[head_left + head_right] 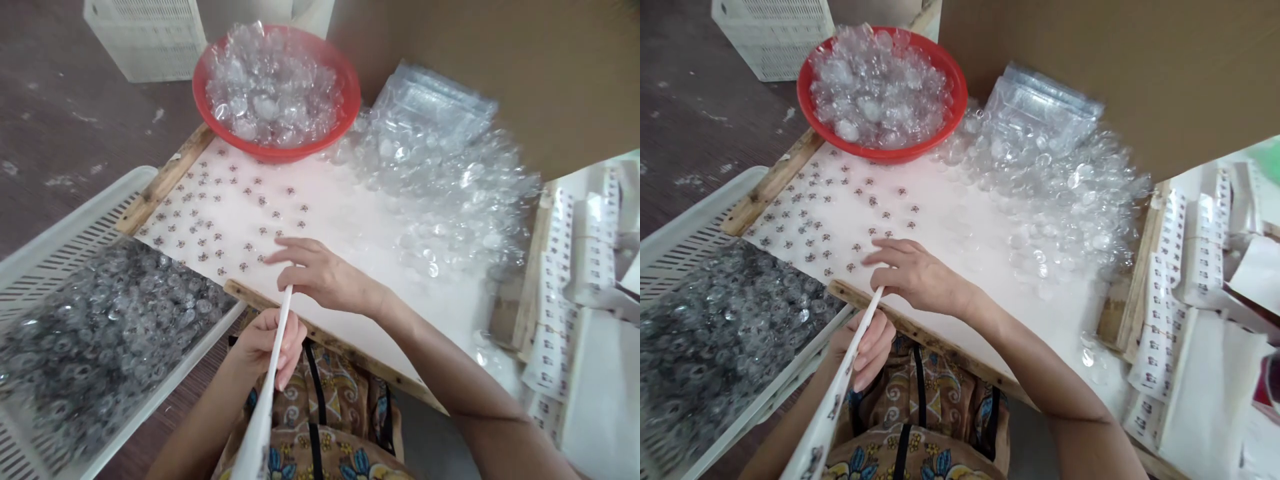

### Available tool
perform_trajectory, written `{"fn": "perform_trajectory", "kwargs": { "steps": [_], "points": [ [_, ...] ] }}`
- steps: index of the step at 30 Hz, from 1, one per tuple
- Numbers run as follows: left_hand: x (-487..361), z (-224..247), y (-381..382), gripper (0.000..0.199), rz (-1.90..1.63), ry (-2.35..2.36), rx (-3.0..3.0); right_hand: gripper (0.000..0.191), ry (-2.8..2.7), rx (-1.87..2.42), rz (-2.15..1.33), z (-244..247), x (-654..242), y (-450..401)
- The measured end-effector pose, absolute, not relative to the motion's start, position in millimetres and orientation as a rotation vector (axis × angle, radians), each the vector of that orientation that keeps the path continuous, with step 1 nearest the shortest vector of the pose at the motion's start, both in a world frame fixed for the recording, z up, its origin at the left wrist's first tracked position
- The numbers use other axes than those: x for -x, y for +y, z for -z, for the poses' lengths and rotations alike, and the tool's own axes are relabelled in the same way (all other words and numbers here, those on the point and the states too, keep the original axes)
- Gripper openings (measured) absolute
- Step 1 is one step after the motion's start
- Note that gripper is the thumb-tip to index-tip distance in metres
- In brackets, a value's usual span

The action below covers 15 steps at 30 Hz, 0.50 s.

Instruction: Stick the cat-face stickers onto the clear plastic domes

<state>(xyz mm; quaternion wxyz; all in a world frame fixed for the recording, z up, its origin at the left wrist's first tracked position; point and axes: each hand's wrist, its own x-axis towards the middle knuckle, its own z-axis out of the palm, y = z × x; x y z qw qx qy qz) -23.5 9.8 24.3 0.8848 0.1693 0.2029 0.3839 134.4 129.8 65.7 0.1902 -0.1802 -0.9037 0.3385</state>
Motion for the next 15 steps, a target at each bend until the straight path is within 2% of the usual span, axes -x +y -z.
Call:
{"fn": "perform_trajectory", "kwargs": {
  "steps": [3, 6, 7, 9, 11, 15],
  "points": [
    [25.3, -25.4, 6.8, 0.053, -0.842, 0.575, -0.472, 0.014, -2.416, 0.553, -1.306, -59.7, -150.1, 124.6],
    [25.5, -26.1, 6.7, 0.042, -1.005, 0.862, -0.631, 0.01, -2.127, 0.76, -1.681, -57.2, -167.5, 113.6],
    [23.7, -26.9, 7.7, 0.044, -1.049, 0.947, -0.683, 0.01, -2.059, 0.829, -1.744, -57.0, -171.3, 109.6],
    [17.6, -29.0, 11.0, 0.049, -1.094, 1.096, -0.771, 0.009, -2.027, 0.931, -1.793, -56.9, -175.3, 102.3],
    [10.2, -31.4, 15.5, 0.039, -1.085, 1.233, -0.821, 0.01, -2.057, 0.999, -1.789, -56.0, -176.4, 97.0],
    [-0.4, -32.9, 23.9, 0.035, -1.138, 1.43, -0.796, 0.014, -1.994, 1.2, -1.495, -49.0, -182.3, 92.2]
  ]
}}
